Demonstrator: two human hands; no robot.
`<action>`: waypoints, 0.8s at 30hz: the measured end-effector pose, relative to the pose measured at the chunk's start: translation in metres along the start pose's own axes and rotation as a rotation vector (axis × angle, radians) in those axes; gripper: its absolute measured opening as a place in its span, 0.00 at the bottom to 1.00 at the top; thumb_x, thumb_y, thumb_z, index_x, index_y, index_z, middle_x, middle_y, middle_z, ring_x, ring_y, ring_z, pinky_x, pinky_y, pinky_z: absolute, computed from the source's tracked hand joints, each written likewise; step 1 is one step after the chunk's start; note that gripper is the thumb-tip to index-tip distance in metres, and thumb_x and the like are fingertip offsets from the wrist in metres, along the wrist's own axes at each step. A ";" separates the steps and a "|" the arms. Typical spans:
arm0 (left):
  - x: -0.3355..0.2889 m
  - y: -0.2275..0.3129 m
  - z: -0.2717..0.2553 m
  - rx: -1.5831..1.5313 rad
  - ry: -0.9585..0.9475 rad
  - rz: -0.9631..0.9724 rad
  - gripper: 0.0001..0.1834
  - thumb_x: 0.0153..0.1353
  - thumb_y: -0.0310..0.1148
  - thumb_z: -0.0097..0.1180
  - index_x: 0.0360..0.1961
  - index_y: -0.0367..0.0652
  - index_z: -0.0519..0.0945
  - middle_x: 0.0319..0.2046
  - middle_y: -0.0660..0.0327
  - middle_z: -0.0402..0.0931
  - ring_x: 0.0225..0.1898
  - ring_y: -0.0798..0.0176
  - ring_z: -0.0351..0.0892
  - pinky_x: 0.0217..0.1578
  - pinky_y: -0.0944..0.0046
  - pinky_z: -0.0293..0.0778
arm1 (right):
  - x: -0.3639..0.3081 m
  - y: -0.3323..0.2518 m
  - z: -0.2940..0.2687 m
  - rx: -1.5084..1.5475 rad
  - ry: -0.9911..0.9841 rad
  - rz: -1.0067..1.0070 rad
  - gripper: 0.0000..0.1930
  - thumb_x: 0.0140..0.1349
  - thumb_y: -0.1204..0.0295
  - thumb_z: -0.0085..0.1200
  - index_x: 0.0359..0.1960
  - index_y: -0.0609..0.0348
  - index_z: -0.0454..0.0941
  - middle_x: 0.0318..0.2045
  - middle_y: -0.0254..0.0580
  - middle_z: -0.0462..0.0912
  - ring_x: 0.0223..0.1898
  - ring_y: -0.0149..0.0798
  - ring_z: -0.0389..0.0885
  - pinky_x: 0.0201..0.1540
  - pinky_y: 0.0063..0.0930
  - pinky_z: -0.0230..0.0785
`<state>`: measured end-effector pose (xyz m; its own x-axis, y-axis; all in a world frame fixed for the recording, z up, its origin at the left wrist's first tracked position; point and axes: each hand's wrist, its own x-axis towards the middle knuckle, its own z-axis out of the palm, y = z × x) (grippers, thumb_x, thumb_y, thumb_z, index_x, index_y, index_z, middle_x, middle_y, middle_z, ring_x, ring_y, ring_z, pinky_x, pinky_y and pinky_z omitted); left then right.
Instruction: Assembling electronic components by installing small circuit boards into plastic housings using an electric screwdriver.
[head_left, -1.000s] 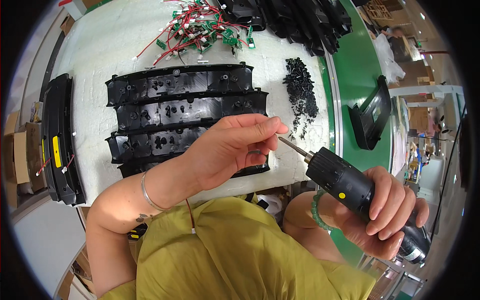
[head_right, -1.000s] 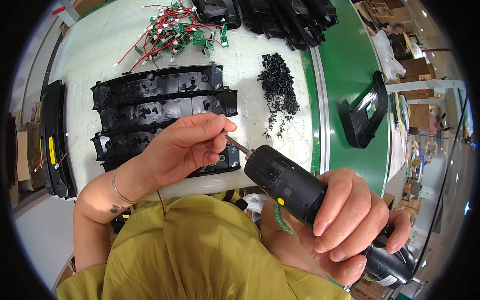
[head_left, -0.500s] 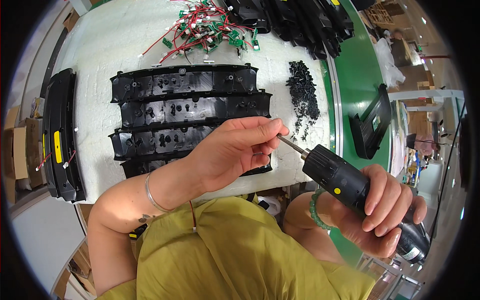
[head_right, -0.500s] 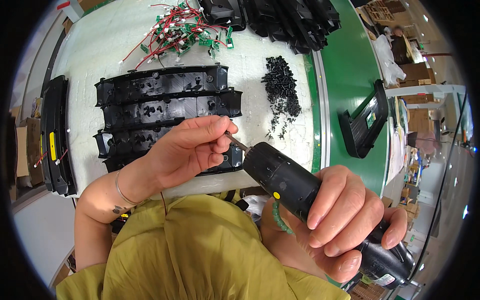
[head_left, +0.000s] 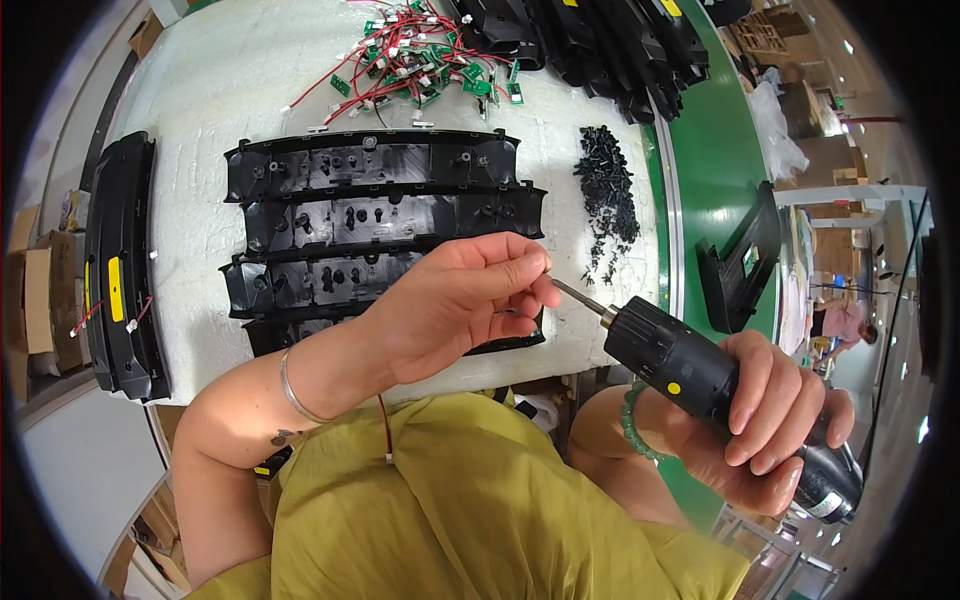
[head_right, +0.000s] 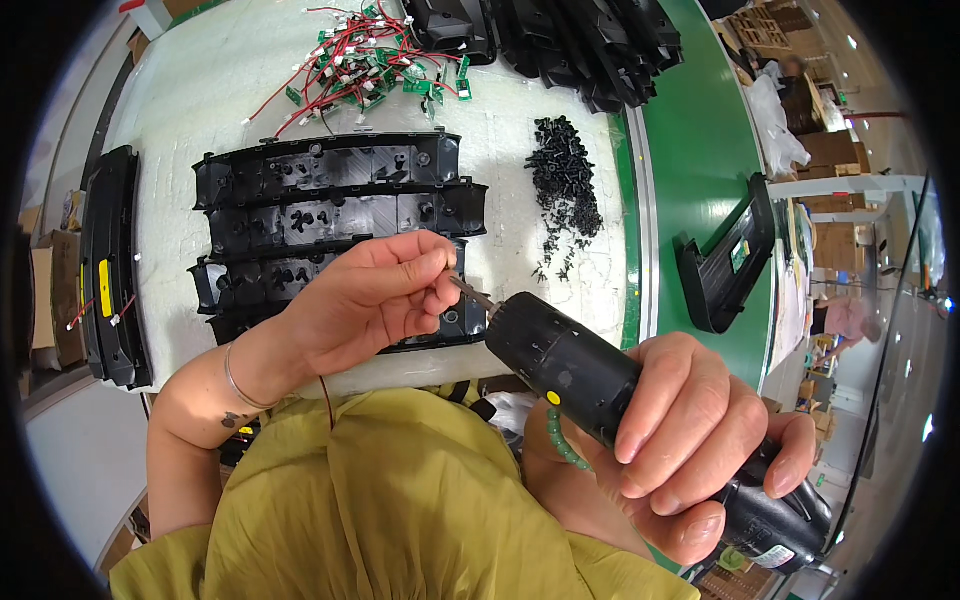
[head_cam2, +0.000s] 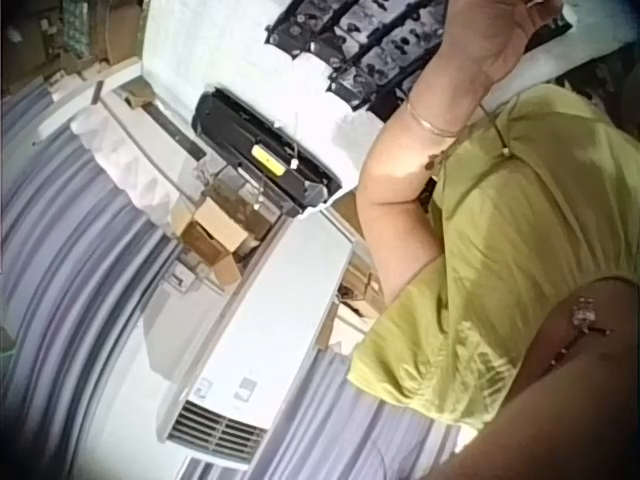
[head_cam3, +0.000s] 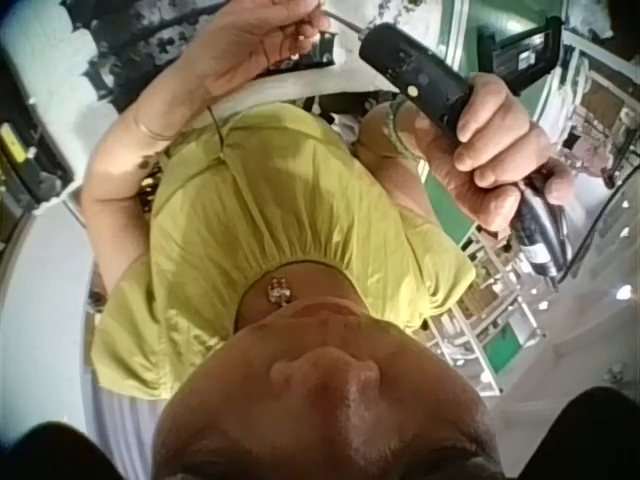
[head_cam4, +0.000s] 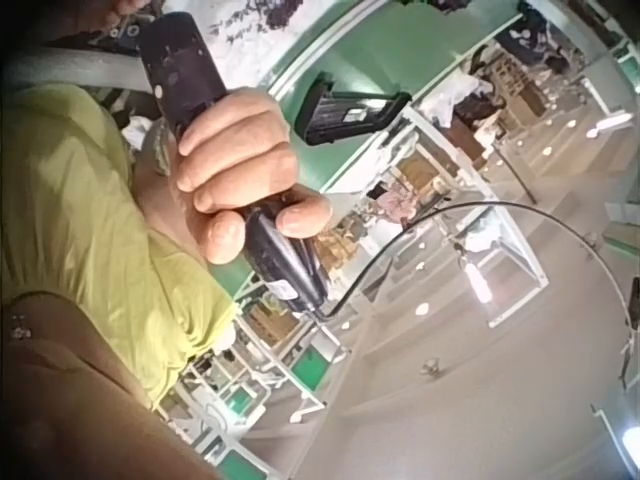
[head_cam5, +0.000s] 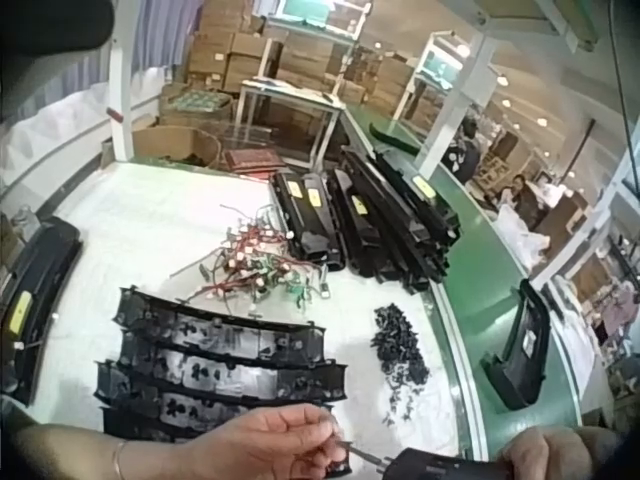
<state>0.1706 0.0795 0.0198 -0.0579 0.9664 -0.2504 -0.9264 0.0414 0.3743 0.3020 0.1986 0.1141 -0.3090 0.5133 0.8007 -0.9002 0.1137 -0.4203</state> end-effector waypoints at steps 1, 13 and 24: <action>0.000 0.000 0.000 -0.001 0.001 0.001 0.07 0.67 0.34 0.48 0.42 0.43 0.74 0.32 0.64 0.78 0.31 0.76 0.76 0.34 0.74 0.75 | 0.000 0.001 0.002 0.012 0.006 0.027 0.16 0.48 0.75 0.56 0.39 0.54 0.67 0.15 0.23 0.71 0.13 0.21 0.69 0.23 0.14 0.66; -0.001 -0.007 0.001 -0.108 -0.018 -0.020 0.07 0.69 0.35 0.46 0.39 0.46 0.73 0.30 0.68 0.75 0.28 0.77 0.74 0.31 0.76 0.73 | -0.003 0.003 0.003 0.000 -0.009 0.026 0.13 0.47 0.74 0.54 0.37 0.55 0.70 0.14 0.22 0.71 0.13 0.20 0.69 0.23 0.13 0.63; -0.002 -0.013 -0.002 -0.214 -0.046 0.024 0.06 0.68 0.33 0.47 0.40 0.44 0.74 0.30 0.67 0.77 0.28 0.76 0.75 0.30 0.76 0.72 | -0.006 0.005 0.006 -0.013 -0.028 0.031 0.13 0.46 0.74 0.54 0.36 0.54 0.71 0.13 0.22 0.72 0.12 0.20 0.70 0.23 0.12 0.66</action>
<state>0.1819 0.0768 0.0141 -0.0688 0.9773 -0.2004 -0.9831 -0.0323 0.1801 0.2977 0.1908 0.1105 -0.3450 0.4930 0.7987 -0.8862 0.1092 -0.4502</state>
